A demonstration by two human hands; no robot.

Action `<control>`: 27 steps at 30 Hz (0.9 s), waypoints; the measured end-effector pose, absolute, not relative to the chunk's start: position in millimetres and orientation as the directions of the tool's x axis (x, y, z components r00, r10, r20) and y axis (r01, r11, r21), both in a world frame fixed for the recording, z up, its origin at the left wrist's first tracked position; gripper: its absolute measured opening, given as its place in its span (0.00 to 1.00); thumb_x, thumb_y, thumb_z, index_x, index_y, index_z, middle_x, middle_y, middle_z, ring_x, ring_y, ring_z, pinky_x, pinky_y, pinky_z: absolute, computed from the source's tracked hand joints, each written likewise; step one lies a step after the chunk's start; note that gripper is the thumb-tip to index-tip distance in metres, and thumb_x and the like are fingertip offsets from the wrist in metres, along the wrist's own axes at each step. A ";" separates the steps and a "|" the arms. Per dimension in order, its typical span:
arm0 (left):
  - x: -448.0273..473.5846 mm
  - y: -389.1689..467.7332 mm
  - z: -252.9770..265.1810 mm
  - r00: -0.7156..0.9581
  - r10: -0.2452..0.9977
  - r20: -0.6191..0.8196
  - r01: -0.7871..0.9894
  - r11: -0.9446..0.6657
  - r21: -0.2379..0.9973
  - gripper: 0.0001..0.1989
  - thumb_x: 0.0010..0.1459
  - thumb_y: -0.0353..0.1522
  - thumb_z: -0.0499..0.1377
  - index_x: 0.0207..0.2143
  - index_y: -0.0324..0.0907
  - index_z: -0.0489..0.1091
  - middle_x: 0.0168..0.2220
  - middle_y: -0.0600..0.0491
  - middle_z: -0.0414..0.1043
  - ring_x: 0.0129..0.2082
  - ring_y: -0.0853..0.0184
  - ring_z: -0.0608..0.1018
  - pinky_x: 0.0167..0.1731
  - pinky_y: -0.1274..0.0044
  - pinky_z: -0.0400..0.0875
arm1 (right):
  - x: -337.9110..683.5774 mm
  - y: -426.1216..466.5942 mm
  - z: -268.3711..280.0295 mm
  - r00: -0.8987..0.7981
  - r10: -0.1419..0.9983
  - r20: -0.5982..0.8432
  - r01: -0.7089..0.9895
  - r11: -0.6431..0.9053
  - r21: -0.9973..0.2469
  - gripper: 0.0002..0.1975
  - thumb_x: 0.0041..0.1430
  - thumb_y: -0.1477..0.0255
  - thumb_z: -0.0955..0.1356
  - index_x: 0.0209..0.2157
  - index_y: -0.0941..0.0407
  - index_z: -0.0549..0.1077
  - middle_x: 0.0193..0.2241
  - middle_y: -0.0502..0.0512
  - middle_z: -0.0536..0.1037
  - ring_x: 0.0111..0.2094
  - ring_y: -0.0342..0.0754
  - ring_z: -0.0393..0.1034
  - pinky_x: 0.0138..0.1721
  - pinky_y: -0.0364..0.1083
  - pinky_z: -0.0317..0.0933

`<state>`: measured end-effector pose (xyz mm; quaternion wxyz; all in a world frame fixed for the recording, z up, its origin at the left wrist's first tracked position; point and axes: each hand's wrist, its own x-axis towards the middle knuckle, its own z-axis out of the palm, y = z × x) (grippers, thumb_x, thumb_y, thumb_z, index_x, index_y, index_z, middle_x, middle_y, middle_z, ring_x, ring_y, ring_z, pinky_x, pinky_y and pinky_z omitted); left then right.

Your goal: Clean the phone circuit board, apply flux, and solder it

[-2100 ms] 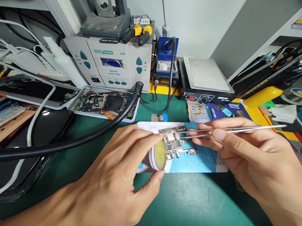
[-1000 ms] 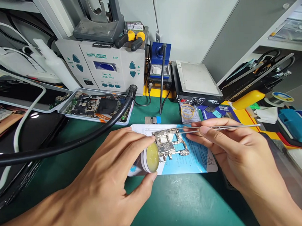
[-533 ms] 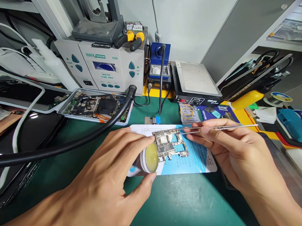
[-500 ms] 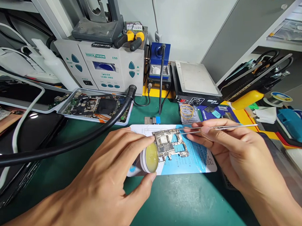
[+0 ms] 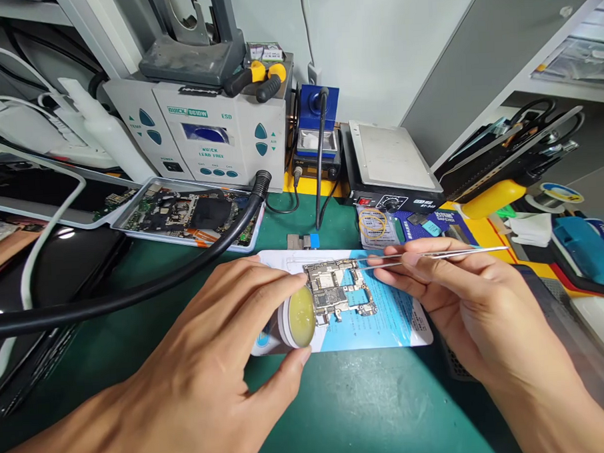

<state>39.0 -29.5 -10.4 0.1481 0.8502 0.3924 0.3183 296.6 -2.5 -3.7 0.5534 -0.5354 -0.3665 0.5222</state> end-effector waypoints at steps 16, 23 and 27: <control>37.5 -30.1 -11.1 0.487 0.765 0.421 0.572 -0.644 0.508 0.23 0.58 0.23 0.62 0.55 0.39 0.66 0.51 0.48 0.70 0.54 0.62 0.71 0.59 0.70 0.65 | 295.4 1.0 -2.8 0.242 0.933 -0.266 -0.217 -0.215 -0.952 0.08 0.54 0.70 0.78 0.32 0.61 0.82 0.31 0.55 0.84 0.34 0.49 0.83 0.46 0.44 0.78; 38.0 -30.1 -12.0 0.488 0.762 0.426 0.571 -0.647 0.505 0.24 0.57 0.24 0.63 0.56 0.40 0.66 0.52 0.48 0.70 0.55 0.62 0.71 0.59 0.69 0.66 | 294.4 2.1 -0.9 0.262 0.921 -0.288 -0.215 -0.235 -0.948 0.06 0.54 0.72 0.78 0.32 0.61 0.82 0.32 0.55 0.84 0.34 0.48 0.83 0.44 0.44 0.78; 37.5 -30.8 -12.7 0.483 0.763 0.430 0.568 -0.647 0.509 0.24 0.57 0.23 0.63 0.56 0.40 0.65 0.52 0.49 0.70 0.55 0.62 0.71 0.59 0.69 0.66 | 293.8 1.7 -1.0 0.244 0.927 -0.285 -0.213 -0.235 -0.948 0.06 0.54 0.72 0.78 0.32 0.60 0.83 0.31 0.53 0.84 0.34 0.47 0.83 0.45 0.43 0.78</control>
